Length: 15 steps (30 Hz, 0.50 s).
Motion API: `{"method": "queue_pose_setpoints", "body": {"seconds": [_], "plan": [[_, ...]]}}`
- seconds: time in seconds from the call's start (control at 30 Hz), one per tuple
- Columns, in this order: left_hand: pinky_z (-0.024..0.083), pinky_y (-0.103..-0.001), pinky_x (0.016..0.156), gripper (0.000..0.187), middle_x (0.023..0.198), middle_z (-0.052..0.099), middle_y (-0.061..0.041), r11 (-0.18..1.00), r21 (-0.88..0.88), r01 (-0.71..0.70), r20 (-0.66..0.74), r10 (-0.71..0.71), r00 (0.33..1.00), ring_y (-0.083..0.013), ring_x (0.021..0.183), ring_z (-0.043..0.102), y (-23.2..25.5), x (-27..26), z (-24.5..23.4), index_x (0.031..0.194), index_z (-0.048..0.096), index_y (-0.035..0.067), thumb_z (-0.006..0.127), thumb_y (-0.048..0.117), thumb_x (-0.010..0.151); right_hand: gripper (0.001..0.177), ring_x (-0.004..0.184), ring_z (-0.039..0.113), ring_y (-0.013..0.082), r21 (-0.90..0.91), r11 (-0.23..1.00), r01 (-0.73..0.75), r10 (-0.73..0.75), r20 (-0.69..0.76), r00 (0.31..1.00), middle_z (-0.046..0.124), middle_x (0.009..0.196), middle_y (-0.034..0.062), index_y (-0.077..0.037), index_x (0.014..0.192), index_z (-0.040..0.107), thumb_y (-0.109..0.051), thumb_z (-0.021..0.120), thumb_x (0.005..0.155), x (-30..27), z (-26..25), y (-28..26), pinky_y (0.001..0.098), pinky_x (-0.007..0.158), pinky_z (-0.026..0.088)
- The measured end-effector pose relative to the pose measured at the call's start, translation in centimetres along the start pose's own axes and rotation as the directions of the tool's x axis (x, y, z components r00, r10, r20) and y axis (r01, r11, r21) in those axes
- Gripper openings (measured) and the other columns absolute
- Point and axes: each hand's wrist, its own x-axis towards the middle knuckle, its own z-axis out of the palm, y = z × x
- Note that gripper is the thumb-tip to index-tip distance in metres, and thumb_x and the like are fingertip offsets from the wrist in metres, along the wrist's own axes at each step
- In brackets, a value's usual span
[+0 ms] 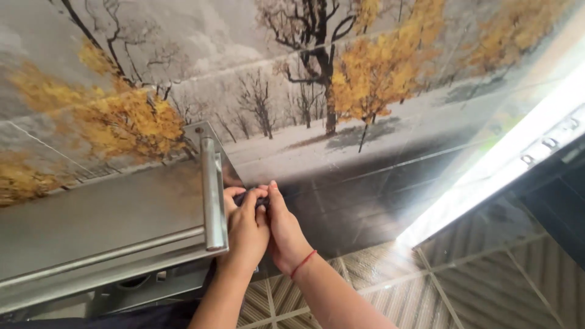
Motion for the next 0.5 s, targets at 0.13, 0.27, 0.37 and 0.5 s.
{"method": "queue_pose_setpoints", "body": {"seconds": [0.13, 0.27, 0.37, 0.5], "plan": [[0.047, -0.050, 0.098, 0.033, 0.142, 0.047, -0.023, 0.998, -0.051, 0.025, 0.000, -0.025, 1.000, -0.0441, 0.121, 0.054, 1.7, -2.6, -1.5, 0.123, 0.066, 0.008, 0.065, 0.007, 0.090, 0.047, 0.098, 0.057, 0.0151, -0.128, 0.990, -0.055, 0.052, -0.025, 0.998, 0.061, 0.109, 0.0032, -0.013, 0.134, 0.056, -0.048, 0.048, 0.105, -1.5, 0.6, -0.3, 0.0304, 0.088, 0.050], [0.046, -0.049, 0.098, 0.051, 0.138, 0.047, -0.024, 0.998, 0.041, -0.046, -0.044, 0.048, 0.998, -0.0433, 0.122, 0.052, 3.0, -5.1, -2.0, 0.126, 0.063, 0.007, 0.069, 0.002, 0.076, 0.046, 0.109, 0.061, 0.0157, -0.555, 0.795, 0.246, -0.212, 0.126, 0.969, 0.066, 0.116, 0.0070, -0.007, 0.138, 0.051, -0.039, 0.051, 0.104, -2.4, -0.7, 0.4, 0.0289, 0.098, 0.049], [0.045, -0.049, 0.101, 0.044, 0.132, 0.052, -0.019, 0.991, 0.075, -0.115, -0.096, 0.122, 0.988, -0.0423, 0.125, 0.052, 1.4, -5.0, -0.6, 0.123, 0.063, 0.007, 0.070, 0.004, 0.080, 0.049, 0.115, 0.065, 0.0223, -0.737, 0.612, 0.287, -0.214, 0.195, 0.957, 0.067, 0.121, 0.0119, -0.006, 0.140, 0.051, -0.039, 0.052, 0.104, -3.8, 0.1, -2.0, 0.0336, 0.100, 0.051], [0.050, -0.043, 0.100, 0.032, 0.130, 0.055, -0.020, 0.984, -0.165, -0.067, -0.042, 0.060, 0.997, -0.0364, 0.120, 0.058, -1.6, -2.1, 0.4, 0.125, 0.060, 0.010, 0.066, 0.008, 0.094, 0.052, 0.119, 0.063, 0.0377, -0.916, 0.243, 0.320, -0.261, 0.255, 0.931, 0.062, 0.131, 0.0202, -0.007, 0.143, 0.049, -0.037, 0.055, 0.100, -2.6, 0.7, -3.6, 0.0413, 0.099, 0.051]]}}
